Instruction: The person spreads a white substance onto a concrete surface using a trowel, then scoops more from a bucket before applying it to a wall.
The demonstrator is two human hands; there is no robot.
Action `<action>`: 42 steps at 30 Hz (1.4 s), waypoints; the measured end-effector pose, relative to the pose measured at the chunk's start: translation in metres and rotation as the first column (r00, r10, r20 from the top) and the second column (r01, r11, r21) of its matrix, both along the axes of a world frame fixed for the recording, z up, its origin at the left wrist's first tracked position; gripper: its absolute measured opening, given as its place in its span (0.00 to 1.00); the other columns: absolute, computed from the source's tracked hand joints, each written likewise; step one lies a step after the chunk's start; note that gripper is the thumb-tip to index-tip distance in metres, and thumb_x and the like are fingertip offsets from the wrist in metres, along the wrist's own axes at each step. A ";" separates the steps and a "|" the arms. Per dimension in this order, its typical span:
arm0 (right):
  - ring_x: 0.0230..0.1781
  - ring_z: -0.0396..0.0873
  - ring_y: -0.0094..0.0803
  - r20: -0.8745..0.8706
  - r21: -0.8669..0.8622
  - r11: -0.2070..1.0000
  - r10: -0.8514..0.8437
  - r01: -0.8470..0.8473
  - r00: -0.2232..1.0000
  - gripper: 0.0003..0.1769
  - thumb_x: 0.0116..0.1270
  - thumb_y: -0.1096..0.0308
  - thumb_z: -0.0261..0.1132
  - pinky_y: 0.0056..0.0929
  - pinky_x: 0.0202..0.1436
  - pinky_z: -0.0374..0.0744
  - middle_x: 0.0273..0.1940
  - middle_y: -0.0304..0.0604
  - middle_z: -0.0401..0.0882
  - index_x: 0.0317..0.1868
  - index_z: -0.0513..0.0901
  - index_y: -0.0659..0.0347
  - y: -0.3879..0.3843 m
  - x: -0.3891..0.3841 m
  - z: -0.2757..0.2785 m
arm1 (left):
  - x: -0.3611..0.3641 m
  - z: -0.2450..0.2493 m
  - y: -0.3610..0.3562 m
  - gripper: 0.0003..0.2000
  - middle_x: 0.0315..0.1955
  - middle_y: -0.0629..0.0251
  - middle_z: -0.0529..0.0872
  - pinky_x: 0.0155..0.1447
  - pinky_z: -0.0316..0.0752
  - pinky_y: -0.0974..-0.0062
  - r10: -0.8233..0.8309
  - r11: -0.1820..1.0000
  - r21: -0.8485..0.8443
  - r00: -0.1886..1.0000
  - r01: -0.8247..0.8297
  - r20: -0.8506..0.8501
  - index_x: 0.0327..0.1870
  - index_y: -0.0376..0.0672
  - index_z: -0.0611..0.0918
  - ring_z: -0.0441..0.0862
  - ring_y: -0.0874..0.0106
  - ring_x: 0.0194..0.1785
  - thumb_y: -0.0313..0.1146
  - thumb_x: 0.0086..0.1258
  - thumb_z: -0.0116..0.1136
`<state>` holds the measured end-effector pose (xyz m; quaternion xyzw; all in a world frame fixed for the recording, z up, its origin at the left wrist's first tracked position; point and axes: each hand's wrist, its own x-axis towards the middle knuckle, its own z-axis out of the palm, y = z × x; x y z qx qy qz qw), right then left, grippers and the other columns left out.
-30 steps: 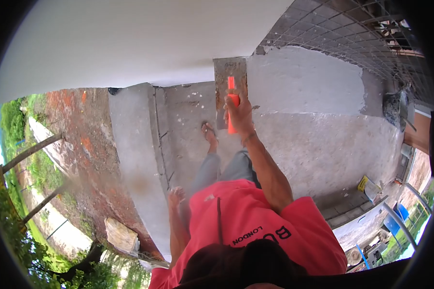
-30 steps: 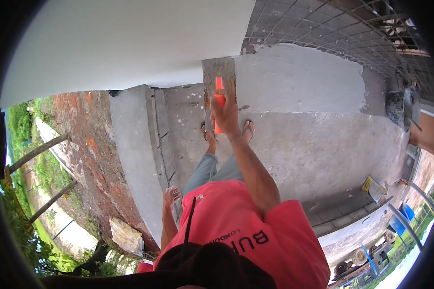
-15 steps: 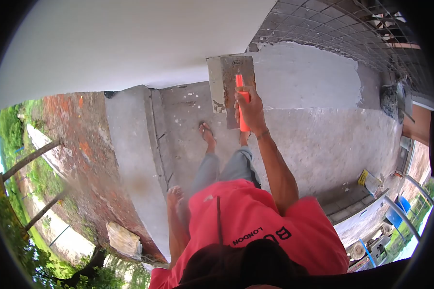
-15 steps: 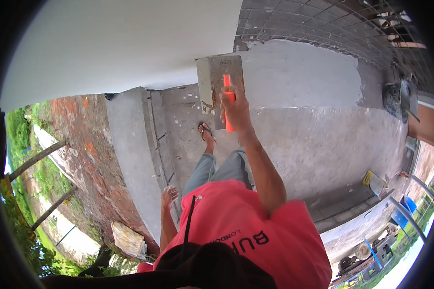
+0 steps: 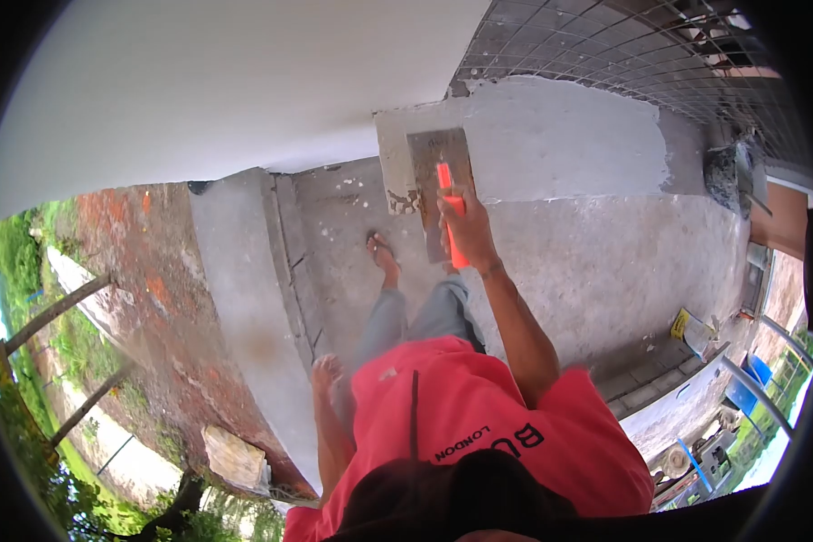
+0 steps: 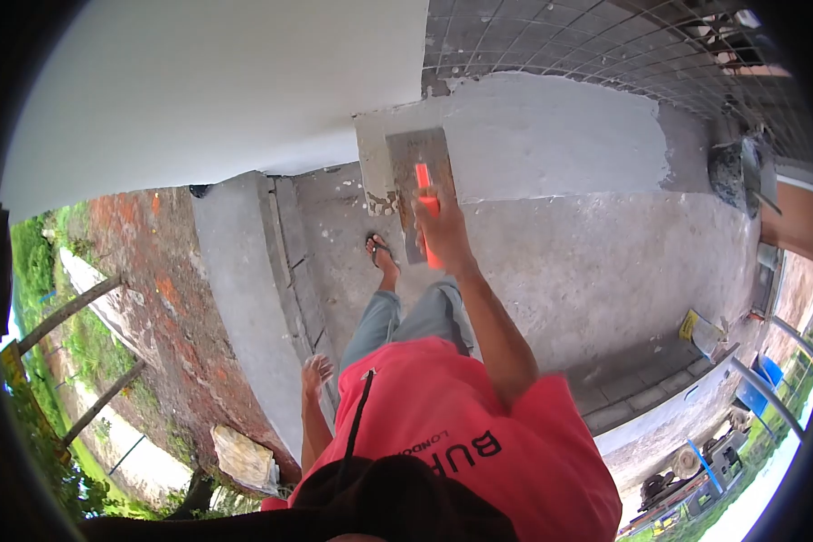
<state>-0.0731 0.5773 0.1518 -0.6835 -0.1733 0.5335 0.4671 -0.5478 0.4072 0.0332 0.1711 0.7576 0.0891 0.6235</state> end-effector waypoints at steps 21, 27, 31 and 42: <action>0.21 0.74 0.29 0.399 0.124 0.991 -0.097 0.052 0.912 0.14 0.67 0.62 0.61 0.30 0.24 0.75 0.27 0.42 0.77 0.50 0.76 0.58 0.026 0.011 -0.049 | 0.001 0.007 -0.006 0.18 0.50 0.58 0.82 0.49 0.79 0.67 0.006 1.000 -0.012 0.999 -0.006 -0.042 0.56 0.42 0.75 0.82 0.66 0.47 0.45 0.75 0.48; 0.14 0.71 0.21 0.269 0.108 0.943 -0.333 0.315 0.904 0.11 0.70 0.62 0.58 0.24 0.15 0.73 0.21 0.35 0.71 0.48 0.76 0.58 -0.020 0.129 -0.025 | 0.008 -0.004 0.011 0.19 0.49 0.58 0.83 0.49 0.79 0.69 -0.033 0.999 0.038 0.999 0.035 -0.037 0.56 0.41 0.76 0.82 0.66 0.47 0.46 0.74 0.48; 0.13 0.70 0.21 0.322 0.102 0.925 -0.378 0.365 0.868 0.11 0.72 0.63 0.58 0.23 0.14 0.72 0.21 0.35 0.72 0.49 0.75 0.59 -0.031 0.166 0.010 | 0.023 -0.010 0.061 0.18 0.46 0.58 0.84 0.48 0.79 0.69 -0.261 0.945 0.176 0.959 0.277 -0.113 0.52 0.39 0.78 0.83 0.67 0.44 0.45 0.76 0.47; 0.34 0.79 0.44 0.465 0.173 0.985 -0.102 0.023 0.879 0.15 0.65 0.64 0.61 0.39 0.39 0.77 0.38 0.51 0.78 0.49 0.77 0.62 0.010 0.043 -0.027 | 0.108 0.046 0.163 0.22 0.44 0.56 0.84 0.48 0.79 0.66 -0.390 0.787 0.475 0.914 0.393 -0.111 0.47 0.35 0.79 0.83 0.65 0.43 0.48 0.78 0.42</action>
